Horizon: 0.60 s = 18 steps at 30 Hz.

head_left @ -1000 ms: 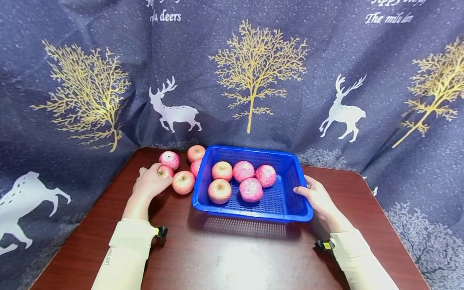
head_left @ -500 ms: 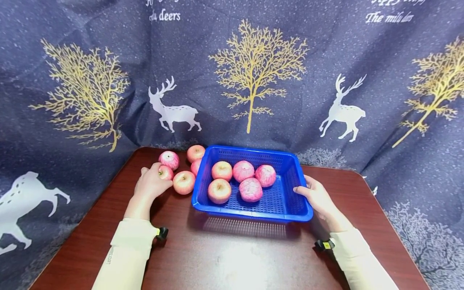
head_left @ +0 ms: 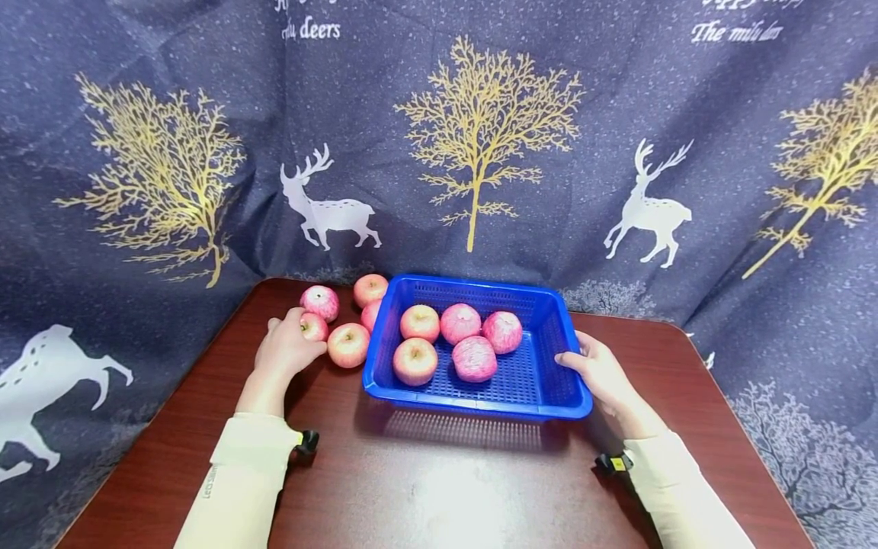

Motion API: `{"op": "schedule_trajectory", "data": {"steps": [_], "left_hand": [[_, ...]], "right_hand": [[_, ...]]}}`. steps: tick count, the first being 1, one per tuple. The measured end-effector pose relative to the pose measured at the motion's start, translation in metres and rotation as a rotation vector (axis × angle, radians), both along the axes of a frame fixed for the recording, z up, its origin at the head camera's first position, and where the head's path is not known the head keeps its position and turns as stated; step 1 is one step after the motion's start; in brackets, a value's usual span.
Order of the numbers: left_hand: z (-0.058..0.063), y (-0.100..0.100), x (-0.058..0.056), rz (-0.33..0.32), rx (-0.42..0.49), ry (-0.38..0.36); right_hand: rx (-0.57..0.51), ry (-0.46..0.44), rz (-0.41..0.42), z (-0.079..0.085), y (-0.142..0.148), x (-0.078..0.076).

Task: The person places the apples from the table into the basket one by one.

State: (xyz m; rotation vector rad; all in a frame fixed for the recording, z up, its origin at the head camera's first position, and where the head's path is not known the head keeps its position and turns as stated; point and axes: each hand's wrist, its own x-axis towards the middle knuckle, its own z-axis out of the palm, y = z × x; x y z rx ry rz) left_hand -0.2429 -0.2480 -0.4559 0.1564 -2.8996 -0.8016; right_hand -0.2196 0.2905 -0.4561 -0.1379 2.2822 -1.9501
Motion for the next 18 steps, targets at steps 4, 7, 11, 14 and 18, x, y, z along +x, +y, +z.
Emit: {"op": "schedule_trajectory", "data": {"steps": [4,7,11,14,18], "left_hand": [[0.0001,-0.0001,-0.0001,0.001,0.004,0.010],[-0.0003,-0.0007,-0.0002,0.005,0.011,0.023],[-0.0008,-0.0030,-0.0003,0.021,0.016,0.028],[0.0000,-0.0046,0.0000,0.036,0.019,0.021],[0.0022,-0.0053,0.0000,0.043,0.029,0.022]], "right_hand": [[-0.004,0.000,0.007,-0.0001,0.0002,-0.0005],[-0.003,-0.004,0.006,-0.0004,0.0004,-0.0010],[0.004,-0.005,0.003,-0.0003,0.0009,-0.0013],[0.002,0.002,0.012,0.0001,0.0012,-0.0016],[-0.001,0.007,0.023,0.0005,0.0013,-0.0019]]}}
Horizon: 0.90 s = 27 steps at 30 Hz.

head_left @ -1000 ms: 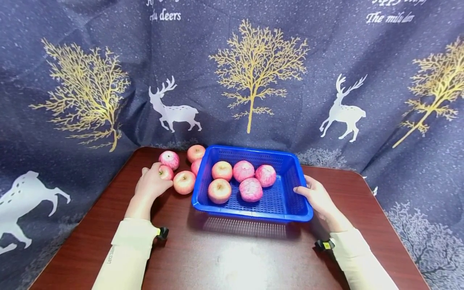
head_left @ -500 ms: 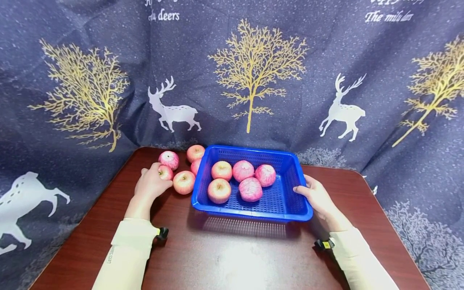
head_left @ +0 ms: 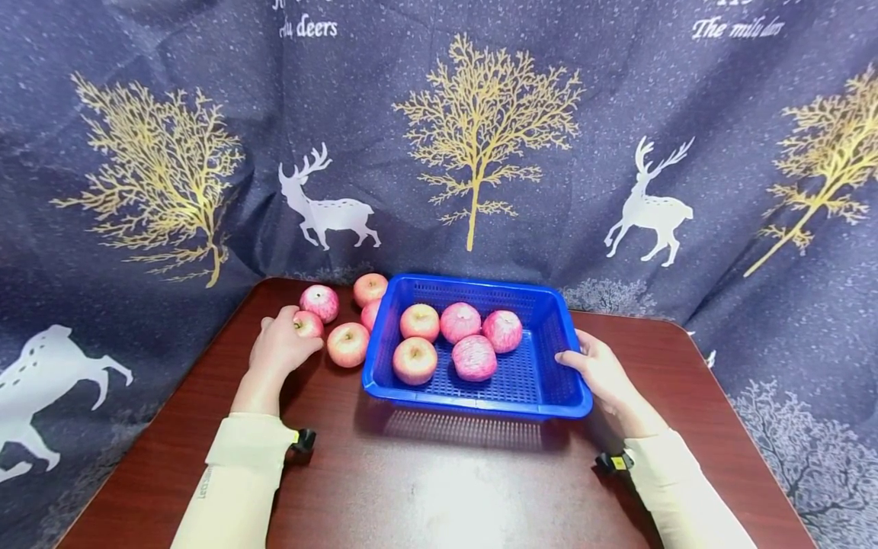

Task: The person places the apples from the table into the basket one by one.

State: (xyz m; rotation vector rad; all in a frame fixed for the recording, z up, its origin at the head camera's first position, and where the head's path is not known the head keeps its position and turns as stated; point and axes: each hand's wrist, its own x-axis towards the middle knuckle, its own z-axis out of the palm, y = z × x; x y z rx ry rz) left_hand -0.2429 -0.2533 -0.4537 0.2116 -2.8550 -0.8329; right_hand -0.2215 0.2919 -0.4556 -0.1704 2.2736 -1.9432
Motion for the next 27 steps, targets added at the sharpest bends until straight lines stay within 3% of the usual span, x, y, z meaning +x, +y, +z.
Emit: {"op": "schedule_trajectory", "data": {"steps": [12,27], "left_hand": [[0.009,0.003,0.002,0.073,0.041,0.024],[0.032,0.017,0.011,0.154,0.130,0.180]], "right_hand": [[0.014,-0.014,-0.012,-0.001,0.002,0.003],[0.016,-0.001,-0.017,0.000,-0.001,0.004]]}}
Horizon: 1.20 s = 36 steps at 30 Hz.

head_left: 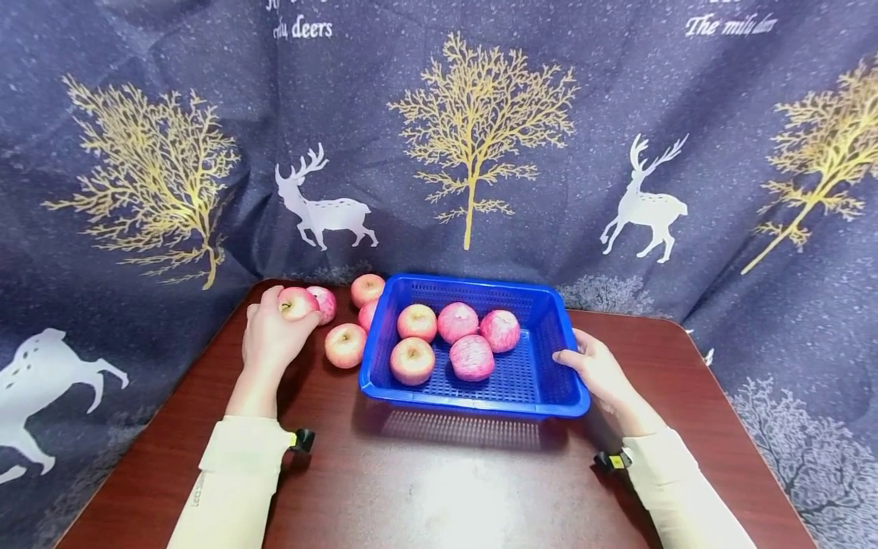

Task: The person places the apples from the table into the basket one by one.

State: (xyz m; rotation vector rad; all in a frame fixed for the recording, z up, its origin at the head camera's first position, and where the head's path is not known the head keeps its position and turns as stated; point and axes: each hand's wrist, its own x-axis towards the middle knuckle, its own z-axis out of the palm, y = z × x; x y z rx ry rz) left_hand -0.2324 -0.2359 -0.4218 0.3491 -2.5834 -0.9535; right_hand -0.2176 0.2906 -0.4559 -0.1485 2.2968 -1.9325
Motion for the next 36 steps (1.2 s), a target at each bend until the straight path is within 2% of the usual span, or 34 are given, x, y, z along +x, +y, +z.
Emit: {"op": "schedule_trajectory", "data": {"steps": [5,12,15,19,27,31,36], "left_hand": [[0.010,0.009,0.004,0.001,0.051,0.041],[0.019,0.027,0.006,-0.011,0.091,0.171],[0.022,0.035,0.008,-0.014,0.102,0.195],[0.026,0.041,0.010,-0.034,0.109,0.209],[0.030,0.051,0.009,-0.122,0.178,0.227],[0.037,0.062,0.008,-0.169,0.160,0.227],[0.043,0.079,0.002,-0.236,0.108,0.192]], "right_hand": [[0.008,-0.002,-0.001,0.002,0.000,0.001],[-0.002,0.007,0.011,0.003,0.004,-0.002],[-0.002,0.003,0.017,0.004,0.004,-0.003],[0.005,0.007,0.014,0.004,0.003,-0.004],[-0.011,-0.009,0.026,0.002,-0.002,-0.005],[0.002,-0.008,0.023,0.002,-0.002,-0.006],[0.014,-0.017,0.002,0.003,0.001,-0.004]]}}
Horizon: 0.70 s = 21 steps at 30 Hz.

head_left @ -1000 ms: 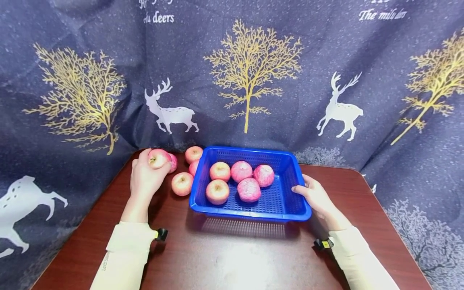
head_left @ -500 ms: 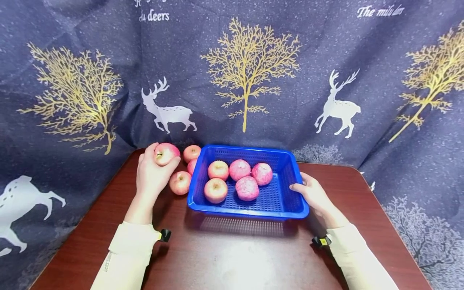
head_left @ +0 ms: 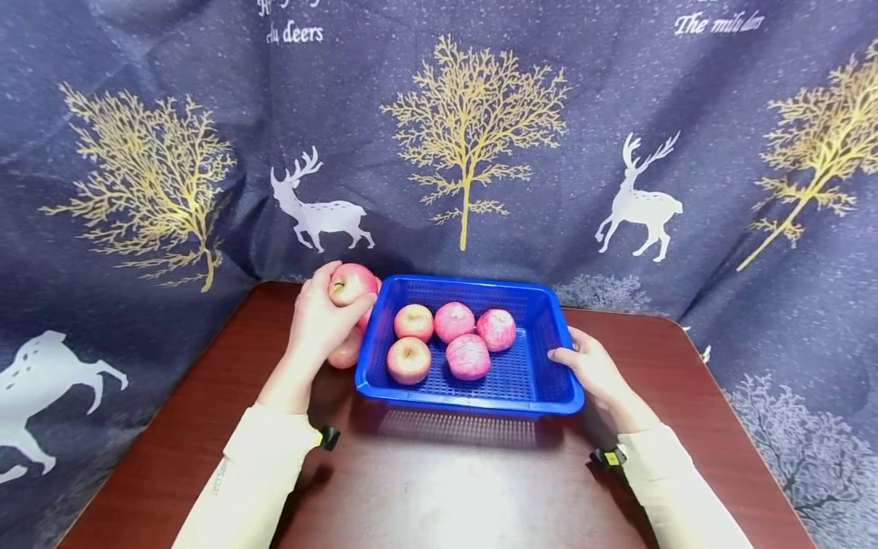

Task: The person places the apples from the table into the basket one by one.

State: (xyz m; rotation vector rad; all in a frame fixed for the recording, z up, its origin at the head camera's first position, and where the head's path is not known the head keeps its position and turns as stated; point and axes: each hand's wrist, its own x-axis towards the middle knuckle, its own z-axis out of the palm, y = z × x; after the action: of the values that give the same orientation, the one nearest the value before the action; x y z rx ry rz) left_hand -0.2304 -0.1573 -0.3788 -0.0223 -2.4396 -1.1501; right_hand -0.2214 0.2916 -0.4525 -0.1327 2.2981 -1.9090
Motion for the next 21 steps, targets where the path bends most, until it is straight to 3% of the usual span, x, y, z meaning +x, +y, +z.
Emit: {"op": "schedule_trajectory", "data": {"steps": [5,14,21], "left_hand": [[0.005,0.014,-0.003,-0.073,-0.019,-0.027],[0.016,0.043,-0.005,-0.138,-0.030,-0.061],[0.021,0.067,-0.010,-0.175,-0.111,0.002]], "right_hand": [[0.012,0.001,-0.004,0.000,0.002,0.001],[0.021,0.004,-0.015,0.000,0.001,0.001],[0.013,0.013,-0.003,0.000,0.001,0.001]]}}
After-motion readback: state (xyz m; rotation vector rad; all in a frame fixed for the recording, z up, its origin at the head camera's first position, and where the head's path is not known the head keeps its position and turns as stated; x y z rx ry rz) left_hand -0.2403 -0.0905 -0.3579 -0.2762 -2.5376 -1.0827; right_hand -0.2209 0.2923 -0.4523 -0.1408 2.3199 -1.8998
